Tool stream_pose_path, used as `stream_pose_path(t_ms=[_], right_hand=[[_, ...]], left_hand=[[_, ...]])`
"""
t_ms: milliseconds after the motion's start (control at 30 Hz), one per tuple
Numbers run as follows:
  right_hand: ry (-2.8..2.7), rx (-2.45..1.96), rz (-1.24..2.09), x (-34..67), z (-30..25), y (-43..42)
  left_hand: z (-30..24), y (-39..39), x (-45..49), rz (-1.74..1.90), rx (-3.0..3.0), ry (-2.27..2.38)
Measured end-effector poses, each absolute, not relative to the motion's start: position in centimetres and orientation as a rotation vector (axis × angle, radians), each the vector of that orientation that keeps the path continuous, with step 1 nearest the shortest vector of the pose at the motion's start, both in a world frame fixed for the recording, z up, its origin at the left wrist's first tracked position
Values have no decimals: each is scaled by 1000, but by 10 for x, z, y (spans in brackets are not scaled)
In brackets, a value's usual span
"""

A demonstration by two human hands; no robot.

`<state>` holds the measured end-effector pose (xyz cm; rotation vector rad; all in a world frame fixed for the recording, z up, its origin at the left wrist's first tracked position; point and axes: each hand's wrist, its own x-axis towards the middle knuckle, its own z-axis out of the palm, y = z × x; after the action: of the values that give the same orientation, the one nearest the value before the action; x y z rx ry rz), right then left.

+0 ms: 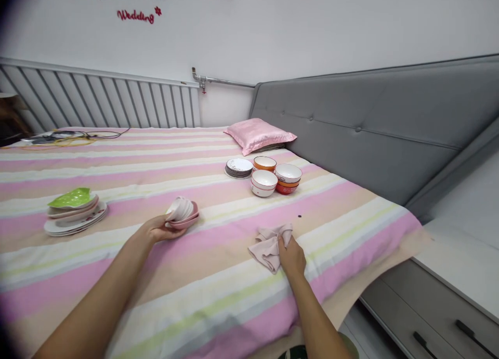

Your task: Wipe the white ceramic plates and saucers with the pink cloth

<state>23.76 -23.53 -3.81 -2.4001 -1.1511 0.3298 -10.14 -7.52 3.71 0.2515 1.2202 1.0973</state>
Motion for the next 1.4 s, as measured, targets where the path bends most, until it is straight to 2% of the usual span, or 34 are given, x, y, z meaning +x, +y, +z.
stream_pose_path(t_ms=[200, 667, 800, 1033, 1167, 1267, 1400], right_hand=[[-1146, -2391, 347, 240, -40, -234], [-1135, -2435, 369, 238, -36, -231], [-1126, -2288, 227, 220, -24, -226], [-1516, -1956, 101, 160, 8, -191], [-1736, -1683, 210, 113, 24, -165], [-1855, -1494, 507, 82, 28, -145], [-1852, -1518, 738, 56, 17, -122]], left_hand=[[27, -69, -55, 1038, 406, 1443], [11, -79, -63, 1067, 758, 1558], [10, -80, -65, 1061, 772, 1578], [7, -79, -69, 1068, 750, 1559], [5, -77, -70, 1084, 726, 1551], [3, -76, -69, 1099, 709, 1531], [2, -77, -73, 1165, 663, 1436]])
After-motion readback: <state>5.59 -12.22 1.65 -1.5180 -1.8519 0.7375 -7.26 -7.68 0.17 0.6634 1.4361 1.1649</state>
